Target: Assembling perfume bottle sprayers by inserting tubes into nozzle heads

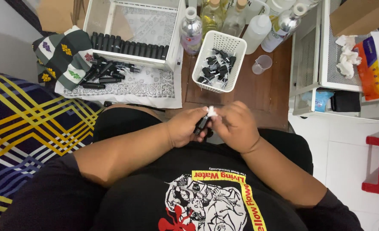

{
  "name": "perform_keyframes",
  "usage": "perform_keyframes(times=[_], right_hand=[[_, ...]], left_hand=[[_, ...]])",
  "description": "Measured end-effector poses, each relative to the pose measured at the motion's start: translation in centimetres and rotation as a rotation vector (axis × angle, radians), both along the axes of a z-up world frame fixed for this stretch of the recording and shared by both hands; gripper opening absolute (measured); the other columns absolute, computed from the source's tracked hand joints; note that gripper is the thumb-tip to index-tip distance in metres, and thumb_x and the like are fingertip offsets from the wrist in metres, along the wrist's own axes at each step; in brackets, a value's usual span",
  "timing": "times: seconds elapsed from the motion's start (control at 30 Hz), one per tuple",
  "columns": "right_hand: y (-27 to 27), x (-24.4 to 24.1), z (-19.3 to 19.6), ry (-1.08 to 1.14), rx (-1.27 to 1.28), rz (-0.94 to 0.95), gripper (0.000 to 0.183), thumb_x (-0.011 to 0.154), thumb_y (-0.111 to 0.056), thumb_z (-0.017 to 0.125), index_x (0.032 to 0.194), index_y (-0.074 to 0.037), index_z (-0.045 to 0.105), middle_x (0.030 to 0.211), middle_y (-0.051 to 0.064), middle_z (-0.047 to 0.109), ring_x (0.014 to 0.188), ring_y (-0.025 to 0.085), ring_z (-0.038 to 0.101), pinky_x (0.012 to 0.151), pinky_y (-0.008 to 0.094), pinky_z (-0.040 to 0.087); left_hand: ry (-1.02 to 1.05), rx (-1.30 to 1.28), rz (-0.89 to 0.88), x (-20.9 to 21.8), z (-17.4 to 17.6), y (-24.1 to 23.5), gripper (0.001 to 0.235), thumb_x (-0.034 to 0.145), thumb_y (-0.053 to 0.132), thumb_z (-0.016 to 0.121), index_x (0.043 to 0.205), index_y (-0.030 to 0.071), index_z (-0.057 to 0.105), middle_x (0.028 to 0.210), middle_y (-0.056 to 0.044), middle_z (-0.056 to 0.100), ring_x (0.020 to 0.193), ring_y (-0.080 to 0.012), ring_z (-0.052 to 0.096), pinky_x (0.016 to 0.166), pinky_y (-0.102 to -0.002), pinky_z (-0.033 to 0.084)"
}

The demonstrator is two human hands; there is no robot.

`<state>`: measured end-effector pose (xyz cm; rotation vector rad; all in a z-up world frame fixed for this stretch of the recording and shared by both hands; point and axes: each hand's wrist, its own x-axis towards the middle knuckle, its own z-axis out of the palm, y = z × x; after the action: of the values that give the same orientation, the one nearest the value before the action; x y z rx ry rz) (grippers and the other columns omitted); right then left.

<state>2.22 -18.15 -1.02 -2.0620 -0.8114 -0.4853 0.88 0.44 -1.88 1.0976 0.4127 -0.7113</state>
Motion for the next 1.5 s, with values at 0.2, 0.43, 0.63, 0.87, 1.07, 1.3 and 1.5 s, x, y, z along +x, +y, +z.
perform_keyframes(times=[0.2,0.43,0.63,0.87,1.07,1.3,1.5], right_hand=[[-0.5,0.2,-0.1,-0.065,0.014,0.025,0.009,0.090,-0.014,0.073,0.088,-0.005,0.074,0.073,0.009,0.068,0.067,0.033,0.064,0.068,0.044,0.054],[-0.5,0.6,-0.1,-0.079,0.024,0.024,0.014,0.091,-0.016,0.073,0.096,-0.004,0.076,0.076,0.012,0.069,0.068,0.036,0.066,0.070,0.046,0.055],[0.4,-0.6,1.0,-0.062,-0.026,0.206,0.015,0.087,-0.020,0.075,0.097,-0.010,0.078,0.080,0.007,0.070,0.074,0.032,0.067,0.071,0.044,0.055],[-0.7,0.5,0.3,-0.035,-0.046,0.003,0.011,0.090,-0.016,0.074,0.095,-0.007,0.076,0.076,0.008,0.068,0.075,0.033,0.067,0.072,0.044,0.056],[-0.9,0.5,-1.1,-0.058,-0.032,0.040,0.008,0.088,-0.019,0.076,0.090,-0.011,0.078,0.076,0.005,0.071,0.075,0.030,0.069,0.074,0.041,0.056],[-1.6,0.4,-0.7,0.019,0.080,0.208,0.009,0.090,-0.021,0.073,0.092,-0.013,0.076,0.077,0.004,0.071,0.075,0.030,0.069,0.078,0.044,0.053],[-2.2,1.1,-2.1,0.021,0.119,0.091,0.012,0.091,-0.023,0.074,0.093,-0.011,0.076,0.075,0.006,0.069,0.073,0.032,0.067,0.076,0.044,0.053]], left_hand=[[-0.054,0.001,0.006,-0.1,0.8,-0.3,0.040,0.106,0.046,0.050,0.098,0.008,0.061,0.078,-0.012,0.057,0.049,-0.0165,0.054,0.037,-0.028,0.050],[-0.090,0.133,0.007,-0.1,1.5,-0.6,0.046,0.103,0.050,0.052,0.098,0.007,0.065,0.068,-0.010,0.054,0.045,-0.0181,0.057,0.036,-0.030,0.054],[-0.091,0.185,0.048,0.2,-0.8,-0.9,0.041,0.105,0.044,0.053,0.112,0.006,0.067,0.067,-0.011,0.062,0.049,-0.0209,0.064,0.038,-0.031,0.058],[-0.212,0.265,0.041,1.2,0.7,-1.5,0.031,0.106,0.034,0.053,0.094,0.007,0.063,0.065,-0.003,0.054,0.054,-0.0131,0.054,0.041,-0.021,0.048],[-0.215,0.270,0.065,1.6,1.0,-1.6,0.032,0.107,0.034,0.050,0.095,0.007,0.062,0.063,-0.003,0.055,0.053,-0.0115,0.055,0.042,-0.019,0.051],[-0.204,0.274,0.139,1.6,1.8,-2.7,0.030,0.105,0.030,0.057,0.113,0.002,0.063,0.070,-0.003,0.054,0.052,-0.0142,0.061,0.039,-0.026,0.056],[-0.195,0.167,0.159,1.7,0.1,-3.3,0.026,0.102,0.030,0.063,0.111,0.006,0.061,0.074,-0.004,0.060,0.057,-0.0157,0.066,0.039,-0.023,0.056]])
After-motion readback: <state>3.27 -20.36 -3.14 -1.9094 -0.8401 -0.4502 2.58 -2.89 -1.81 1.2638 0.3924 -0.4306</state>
